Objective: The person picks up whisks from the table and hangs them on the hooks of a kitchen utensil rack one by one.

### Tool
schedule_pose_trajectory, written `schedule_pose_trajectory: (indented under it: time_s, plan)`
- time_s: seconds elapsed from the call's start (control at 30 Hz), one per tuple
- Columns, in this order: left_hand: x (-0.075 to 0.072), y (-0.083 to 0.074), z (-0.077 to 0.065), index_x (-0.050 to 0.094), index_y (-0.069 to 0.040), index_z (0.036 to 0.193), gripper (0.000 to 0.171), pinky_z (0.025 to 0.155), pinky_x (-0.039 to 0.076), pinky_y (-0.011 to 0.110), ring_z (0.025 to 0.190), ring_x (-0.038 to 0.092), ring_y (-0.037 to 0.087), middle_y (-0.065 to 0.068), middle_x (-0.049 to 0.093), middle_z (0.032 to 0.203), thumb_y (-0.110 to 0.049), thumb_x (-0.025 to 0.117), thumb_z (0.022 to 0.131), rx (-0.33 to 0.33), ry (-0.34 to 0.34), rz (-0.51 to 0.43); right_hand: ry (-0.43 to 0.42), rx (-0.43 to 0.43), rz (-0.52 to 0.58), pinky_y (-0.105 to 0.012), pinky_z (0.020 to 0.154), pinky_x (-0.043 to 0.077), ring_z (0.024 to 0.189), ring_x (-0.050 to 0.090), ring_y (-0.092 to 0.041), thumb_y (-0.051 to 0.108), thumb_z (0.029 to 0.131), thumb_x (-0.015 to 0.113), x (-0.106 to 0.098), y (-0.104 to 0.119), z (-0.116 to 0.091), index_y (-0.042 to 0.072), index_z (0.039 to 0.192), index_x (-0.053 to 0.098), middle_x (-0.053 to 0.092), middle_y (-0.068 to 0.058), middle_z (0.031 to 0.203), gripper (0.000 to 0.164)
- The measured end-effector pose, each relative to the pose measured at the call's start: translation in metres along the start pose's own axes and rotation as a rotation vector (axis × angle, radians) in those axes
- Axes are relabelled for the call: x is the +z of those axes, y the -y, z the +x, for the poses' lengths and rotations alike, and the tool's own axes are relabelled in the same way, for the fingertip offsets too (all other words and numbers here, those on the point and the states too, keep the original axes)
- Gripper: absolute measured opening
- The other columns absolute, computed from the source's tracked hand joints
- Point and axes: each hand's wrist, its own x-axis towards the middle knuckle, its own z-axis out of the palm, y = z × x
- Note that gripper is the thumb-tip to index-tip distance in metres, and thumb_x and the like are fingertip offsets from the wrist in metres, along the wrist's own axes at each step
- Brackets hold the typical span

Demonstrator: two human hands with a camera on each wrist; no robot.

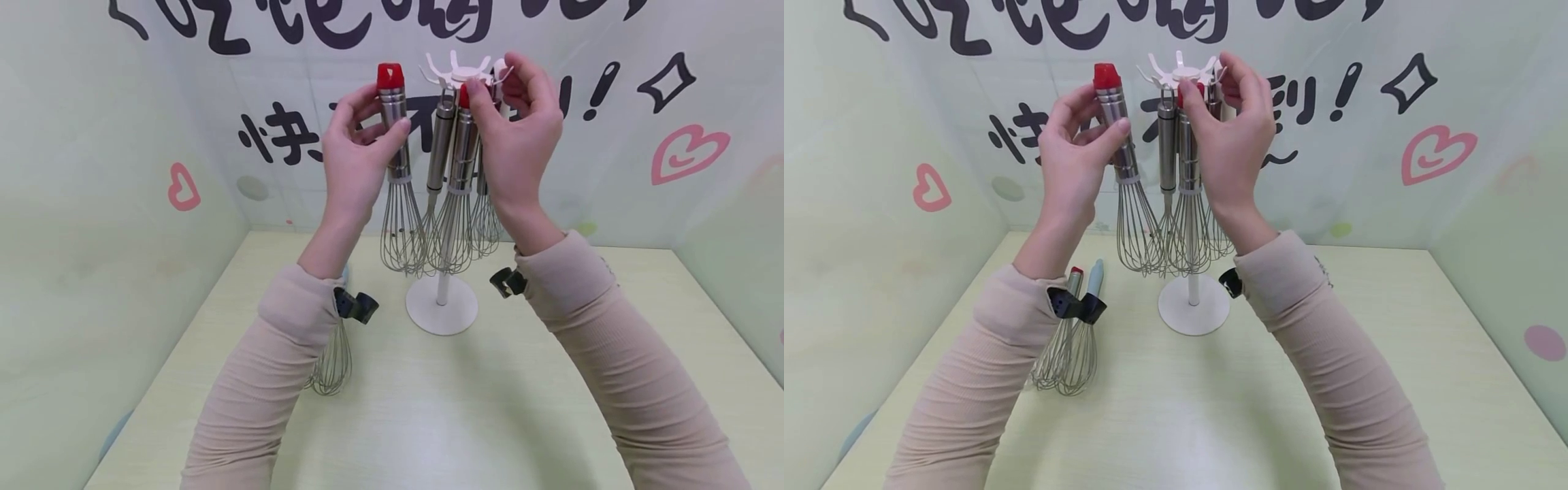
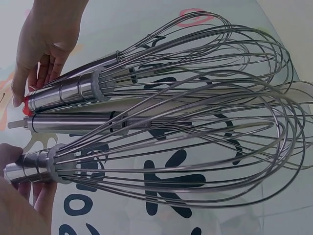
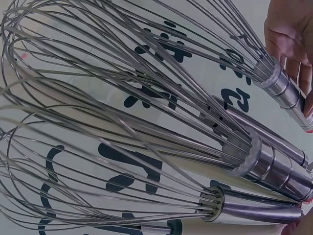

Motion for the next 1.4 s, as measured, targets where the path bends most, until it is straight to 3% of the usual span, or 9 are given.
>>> schedule_pose_trajectory:
  time_s: [0.27, 0.57, 0.83, 1.03, 1.27, 1.4]
  plan:
    - [0.006, -0.001, 0.0, 0.055, -0.009, 0.131, 0.053, 0.085, 0.055, 0.026, 0.093, 0.061, 0.015, 0.01, 0.062, 0.124, -0.001, 0.071, 0.081, 0.017, 0.006, 0.016, -0.025, 0.045, -0.009, -0.018, 0.086, 0.053, 0.085, 0.059, -0.007, 0.006, 0.082, 0.071, -0.002, 0.005, 0.001, -0.004, 0.121, 0.061, 0.056, 0.002, 0.094, 0.042]
    - [0.011, 0.002, -0.001, 0.055, -0.009, 0.131, 0.053, 0.085, 0.056, 0.025, 0.094, 0.061, 0.015, 0.009, 0.063, 0.123, -0.004, 0.072, 0.082, 0.068, 0.033, 0.043, 0.018, 0.033, 0.02, -0.02, 0.087, 0.054, 0.083, 0.062, -0.01, 0.005, 0.081, 0.071, -0.009, -0.003, 0.01, -0.004, 0.119, 0.062, 0.06, 0.003, 0.089, 0.04]
    - [0.015, -0.002, -0.003, 0.055, -0.008, 0.129, 0.052, 0.087, 0.055, 0.023, 0.095, 0.06, 0.015, 0.01, 0.063, 0.125, -0.002, 0.072, 0.081, 0.031, 0.018, 0.055, 0.025, 0.039, 0.032, -0.021, 0.089, 0.055, 0.084, 0.063, -0.011, 0.005, 0.08, 0.07, -0.009, -0.004, 0.011, -0.004, 0.12, 0.061, 0.061, 0.002, 0.089, 0.042]
    - [0.018, -0.005, -0.006, 0.056, -0.007, 0.129, 0.049, 0.083, 0.055, 0.023, 0.094, 0.06, 0.015, 0.011, 0.064, 0.124, -0.002, 0.07, 0.082, 0.029, 0.03, 0.07, 0.045, -0.029, -0.002, -0.021, 0.089, 0.055, 0.083, 0.063, -0.008, 0.006, 0.083, 0.068, -0.014, -0.008, 0.013, -0.006, 0.12, 0.061, 0.061, 0.006, 0.088, 0.04]
    - [0.02, 0.002, -0.003, 0.057, -0.009, 0.129, 0.049, 0.08, 0.056, 0.024, 0.096, 0.061, 0.017, 0.01, 0.064, 0.123, -0.004, 0.071, 0.082, 0.049, 0.046, 0.093, 0.077, 0.113, 0.034, -0.019, 0.09, 0.053, 0.085, 0.06, -0.009, 0.004, 0.082, 0.067, -0.018, -0.002, 0.019, -0.004, 0.122, 0.061, 0.061, 0.003, 0.089, 0.041]
    - [0.021, 0.003, -0.003, 0.058, -0.009, 0.129, 0.049, 0.077, 0.056, 0.024, 0.096, 0.061, 0.017, 0.01, 0.064, 0.123, -0.004, 0.071, 0.083, 0.052, 0.054, 0.093, 0.099, 0.132, 0.036, -0.018, 0.088, 0.053, 0.083, 0.058, -0.009, 0.004, 0.082, 0.065, -0.021, 0.0, 0.021, -0.005, 0.122, 0.061, 0.061, 0.003, 0.087, 0.041]
